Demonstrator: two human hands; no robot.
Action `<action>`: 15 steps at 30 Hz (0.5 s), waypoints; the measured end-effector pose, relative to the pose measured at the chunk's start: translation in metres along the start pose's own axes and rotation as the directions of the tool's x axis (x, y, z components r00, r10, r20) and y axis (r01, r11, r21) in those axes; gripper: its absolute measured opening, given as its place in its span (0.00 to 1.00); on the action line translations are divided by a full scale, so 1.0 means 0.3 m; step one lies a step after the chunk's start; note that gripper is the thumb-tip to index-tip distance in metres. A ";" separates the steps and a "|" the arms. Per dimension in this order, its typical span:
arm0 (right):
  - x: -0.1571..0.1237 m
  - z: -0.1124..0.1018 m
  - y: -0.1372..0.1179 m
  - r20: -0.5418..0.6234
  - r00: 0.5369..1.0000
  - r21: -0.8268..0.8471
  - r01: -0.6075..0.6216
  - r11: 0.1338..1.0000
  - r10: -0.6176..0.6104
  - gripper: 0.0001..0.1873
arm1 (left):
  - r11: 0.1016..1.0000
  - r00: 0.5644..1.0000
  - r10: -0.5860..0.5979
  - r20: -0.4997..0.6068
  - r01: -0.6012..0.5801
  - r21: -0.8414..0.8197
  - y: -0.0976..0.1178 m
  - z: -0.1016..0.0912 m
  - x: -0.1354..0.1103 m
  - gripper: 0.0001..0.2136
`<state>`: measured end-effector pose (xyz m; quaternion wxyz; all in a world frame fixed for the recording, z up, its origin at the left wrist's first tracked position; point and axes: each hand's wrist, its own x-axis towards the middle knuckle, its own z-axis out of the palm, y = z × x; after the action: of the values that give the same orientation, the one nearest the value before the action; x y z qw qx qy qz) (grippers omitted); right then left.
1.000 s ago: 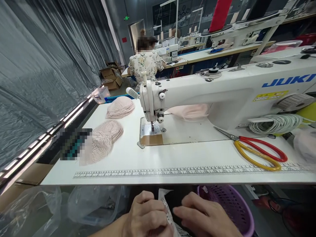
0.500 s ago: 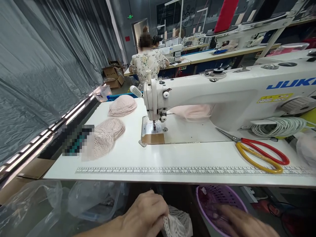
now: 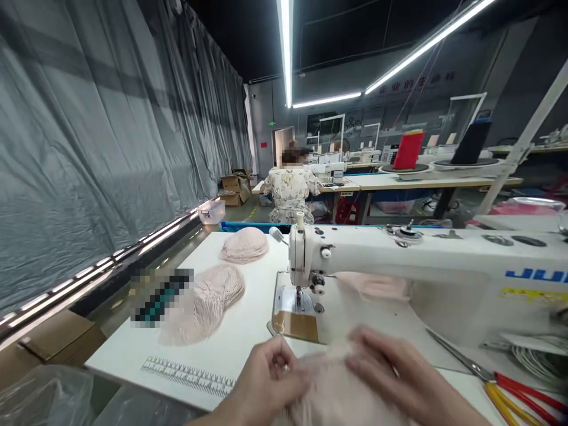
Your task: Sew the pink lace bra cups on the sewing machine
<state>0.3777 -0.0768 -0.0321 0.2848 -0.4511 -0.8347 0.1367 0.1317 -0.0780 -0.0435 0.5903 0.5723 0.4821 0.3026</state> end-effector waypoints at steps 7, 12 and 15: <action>0.178 0.102 0.083 -0.048 0.997 -0.255 0.038 0.966 -0.052 0.10 | 0.686 0.907 0.422 -0.018 -0.306 0.660 -0.019 -0.092 0.130 0.22; 0.157 0.192 0.063 0.044 0.994 -0.239 0.107 0.965 -0.099 0.11 | 0.051 0.554 0.734 0.392 -0.622 0.781 -0.033 -0.102 0.214 0.11; 0.162 0.198 0.084 0.061 0.992 -0.229 0.117 0.966 -0.106 0.13 | -0.037 0.513 0.721 0.465 -0.642 0.766 -0.058 -0.087 0.279 0.09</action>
<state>0.3381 -0.0206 -0.0748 0.2171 -0.4301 -0.8757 0.0326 0.1337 0.0053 -0.0759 -0.0588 0.9327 0.2339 0.2680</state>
